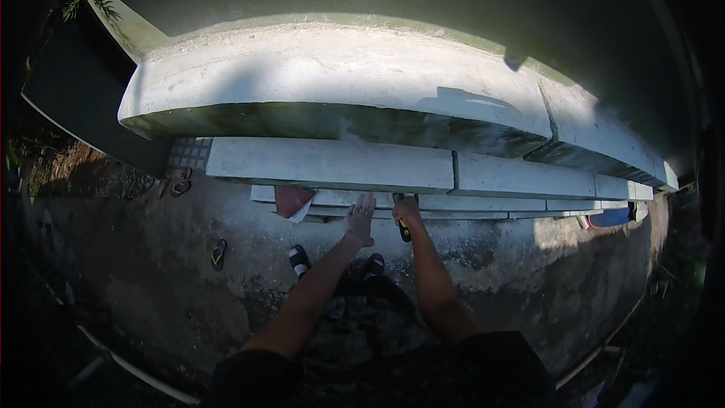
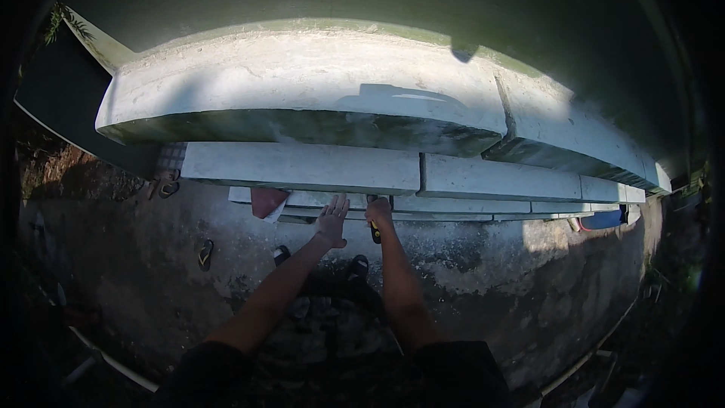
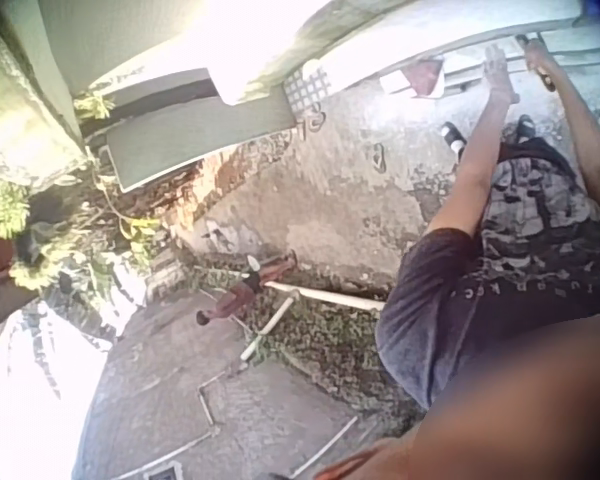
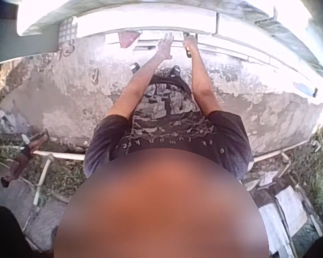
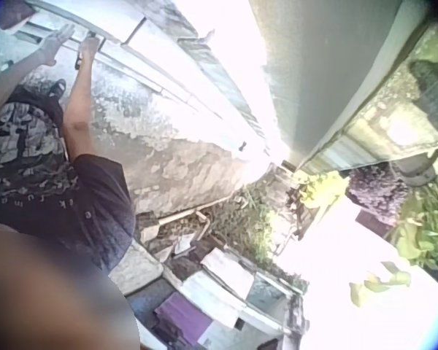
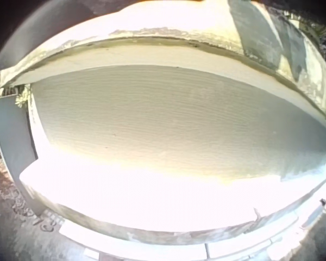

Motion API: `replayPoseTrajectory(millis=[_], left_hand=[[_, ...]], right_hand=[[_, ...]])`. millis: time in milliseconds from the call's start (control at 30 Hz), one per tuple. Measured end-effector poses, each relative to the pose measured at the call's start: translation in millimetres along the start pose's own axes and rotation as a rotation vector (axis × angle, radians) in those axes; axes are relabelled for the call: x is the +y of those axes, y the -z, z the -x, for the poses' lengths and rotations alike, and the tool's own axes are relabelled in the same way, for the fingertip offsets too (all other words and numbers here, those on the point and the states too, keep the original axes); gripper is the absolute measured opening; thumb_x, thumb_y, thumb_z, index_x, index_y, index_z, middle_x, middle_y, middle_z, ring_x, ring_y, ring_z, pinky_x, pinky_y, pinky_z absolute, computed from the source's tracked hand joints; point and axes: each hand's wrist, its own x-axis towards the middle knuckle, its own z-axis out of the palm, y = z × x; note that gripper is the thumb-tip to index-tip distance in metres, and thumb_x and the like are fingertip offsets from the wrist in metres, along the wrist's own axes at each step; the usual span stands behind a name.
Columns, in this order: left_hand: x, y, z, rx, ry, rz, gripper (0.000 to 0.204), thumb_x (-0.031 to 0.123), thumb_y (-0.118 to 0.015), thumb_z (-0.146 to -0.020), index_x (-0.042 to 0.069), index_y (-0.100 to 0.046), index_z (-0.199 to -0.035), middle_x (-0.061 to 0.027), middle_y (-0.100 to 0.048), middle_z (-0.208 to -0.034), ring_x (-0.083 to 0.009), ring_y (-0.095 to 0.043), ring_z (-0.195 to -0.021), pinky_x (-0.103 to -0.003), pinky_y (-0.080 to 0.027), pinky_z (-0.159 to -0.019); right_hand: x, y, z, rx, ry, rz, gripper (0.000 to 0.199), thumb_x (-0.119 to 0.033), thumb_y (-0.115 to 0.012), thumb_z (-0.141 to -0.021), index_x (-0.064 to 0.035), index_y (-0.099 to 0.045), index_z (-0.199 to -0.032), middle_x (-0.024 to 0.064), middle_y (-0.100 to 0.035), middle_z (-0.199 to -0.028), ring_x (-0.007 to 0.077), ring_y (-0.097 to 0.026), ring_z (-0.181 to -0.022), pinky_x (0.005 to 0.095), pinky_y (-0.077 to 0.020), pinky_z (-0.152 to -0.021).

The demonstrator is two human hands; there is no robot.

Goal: The person is scraping and sanding concrete outdoor steps to prepare them for finishing.

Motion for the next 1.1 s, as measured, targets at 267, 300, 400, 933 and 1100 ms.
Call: replayPoseTrajectory(millis=[267,300,400,933,1100], left_hand=[[-18.3,-1.8,2.7,-0.039,-0.029,-0.058,0.113,0.043,-0.072,-0.059,0.006,-0.003,-0.141,-0.013,-0.001,-0.148,-0.0264,-0.007,-0.137,-0.035,-0.018,-0.109],[-18.9,-2.3,1.0,-0.042,-0.059,-0.041,0.113,0.043,-0.072,-0.059,0.006,-0.003,-0.141,-0.0132,-0.001,-0.148,-0.0265,-0.007,-0.137,-0.035,-0.018,-0.109],[-24.4,-4.4,-4.3,-0.045,-0.099,-0.015,0.112,0.043,-0.072,-0.059,0.007,-0.004,-0.141,-0.013,-0.001,-0.148,-0.0268,-0.008,-0.136,-0.034,-0.02,-0.109],[-34.0,-8.1,-2.8,0.018,-0.125,0.092,0.11,0.039,-0.073,-0.056,0.012,-0.009,-0.141,-0.0104,-0.004,-0.148,-0.0273,-0.01,-0.136,-0.035,-0.029,-0.105],[-38.3,-13.0,-0.9,-0.005,-0.131,0.1,0.108,0.04,-0.072,-0.058,0.013,-0.009,-0.142,-0.008,-0.002,-0.148,-0.0244,-0.008,-0.136,-0.034,-0.025,-0.107]], right_hand=[[-6.8,-40.4,40.8,0.338,-0.009,0.092,0.047,-0.034,-0.05,-0.087,0.0044,-0.054,-0.061,0.0158,-0.055,-0.05,0.0304,-0.058,-0.042,0.0385,-0.0455,-0.038],[6.4,-43.9,39.3,0.475,0.098,0.223,0.046,-0.034,-0.05,-0.087,0.0051,-0.055,-0.064,0.0184,-0.057,-0.054,0.0327,-0.059,-0.045,0.0405,-0.0466,-0.04],[1.0,-39.1,36.9,0.525,0.093,0.307,0.042,-0.035,-0.048,-0.088,0.0041,-0.059,-0.074,0.024,-0.059,-0.067,0.0399,-0.058,-0.064,0.0476,-0.0463,-0.055],[-18.2,-61.5,68.2,0.605,0.067,0.288,0.043,-0.036,-0.043,-0.09,0.0031,-0.06,-0.084,0.027,-0.06,-0.076,0.0445,-0.058,-0.075,0.0534,-0.0456,-0.064],[-11.3,-47.9,68.3,0.536,0.148,0.333,0.04,-0.033,-0.047,-0.089,0.0039,-0.06,-0.081,0.0278,-0.058,-0.073,0.0448,-0.057,-0.073,0.0517,-0.0445,-0.061]])
